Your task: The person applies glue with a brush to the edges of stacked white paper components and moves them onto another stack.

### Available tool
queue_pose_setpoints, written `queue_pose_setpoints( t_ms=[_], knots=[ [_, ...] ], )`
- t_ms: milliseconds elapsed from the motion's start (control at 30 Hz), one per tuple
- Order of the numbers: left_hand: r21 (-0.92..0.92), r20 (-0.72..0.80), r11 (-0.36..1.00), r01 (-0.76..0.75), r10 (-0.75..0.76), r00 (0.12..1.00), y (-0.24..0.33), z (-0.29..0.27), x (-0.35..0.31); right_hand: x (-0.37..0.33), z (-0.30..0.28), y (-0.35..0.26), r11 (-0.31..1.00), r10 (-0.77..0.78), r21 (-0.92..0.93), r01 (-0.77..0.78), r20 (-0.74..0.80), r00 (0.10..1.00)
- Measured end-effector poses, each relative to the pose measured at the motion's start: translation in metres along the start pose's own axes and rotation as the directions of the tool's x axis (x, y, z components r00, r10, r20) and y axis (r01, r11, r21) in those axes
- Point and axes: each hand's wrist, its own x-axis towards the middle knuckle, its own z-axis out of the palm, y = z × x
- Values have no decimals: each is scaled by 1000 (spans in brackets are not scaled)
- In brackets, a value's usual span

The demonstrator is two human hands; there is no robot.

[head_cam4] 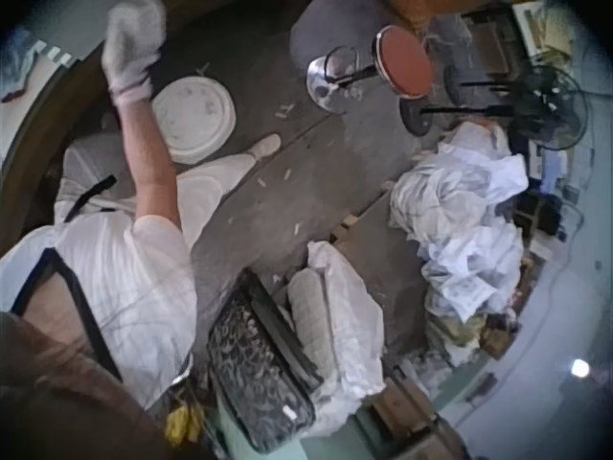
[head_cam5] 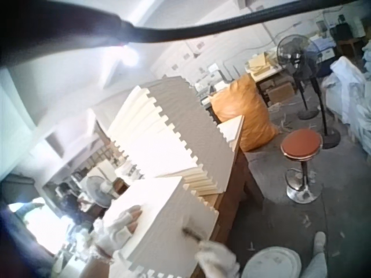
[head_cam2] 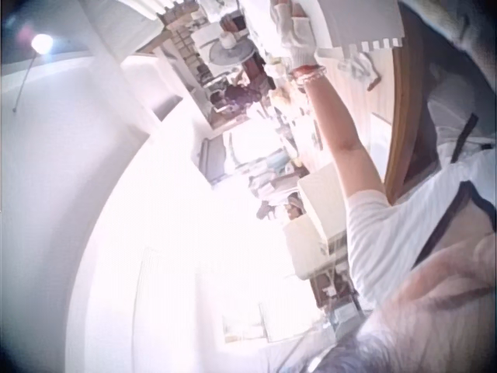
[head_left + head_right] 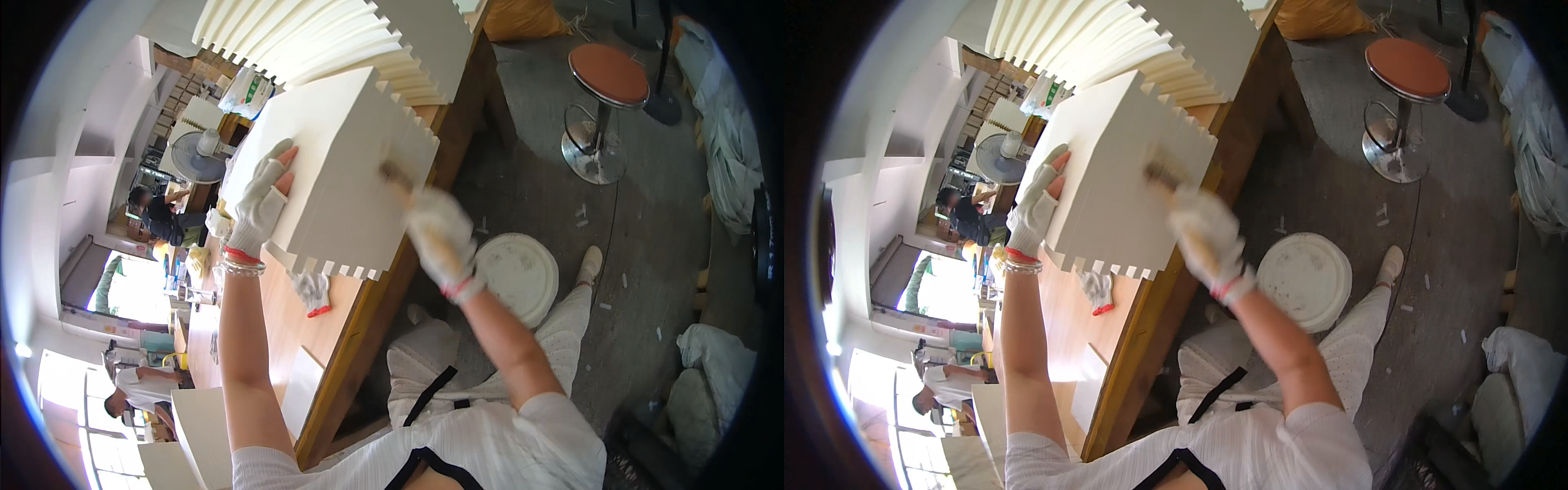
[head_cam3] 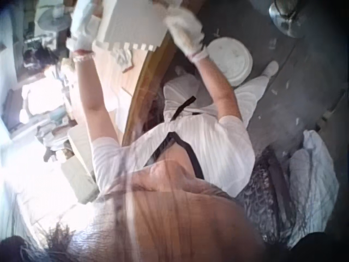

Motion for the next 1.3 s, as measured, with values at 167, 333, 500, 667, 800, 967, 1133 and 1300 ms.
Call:
queue_pose_setpoints(
  t_ms=[167, 333, 500, 667, 800, 967, 1133, 1300],
  knots=[
    [21, 5, 1000, -19, 19, 1000, 0, 0, -3, -64, 21, -107, 748, -220, 662, -53, 323, 920],
    [-15, 11, 999, 28, -28, 1000, 0, -2, -4, -25, -16, -78, 870, 324, 243, -429, 374, 869],
    [3, -36, 1000, -10, 11, 999, -7, 0, -5, -64, 6, -100, 992, -128, 27, 126, 346, 929],
    [-79, -46, 997, 20, -23, 999, -10, 3, -5, -48, -1, -107, 917, 89, 374, -138, 146, 985],
    [-11, -45, 999, -43, 43, 998, -20, 5, -4, -63, 3, -104, 964, -157, 252, 82, 295, 942],
    [11, -18, 1000, 12, -12, 1000, -21, 4, -9, -13, -18, -97, 862, -8, 463, -204, 415, 910],
    [-31, -38, 997, 69, -70, 997, -4, 2, -3, 66, 16, -18, 932, 199, 343, -119, -207, 958],
    [28, -31, 999, 36, -35, 999, -15, 2, -7, -26, 36, -115, 949, -223, 265, 171, 179, 958]
  ],
)
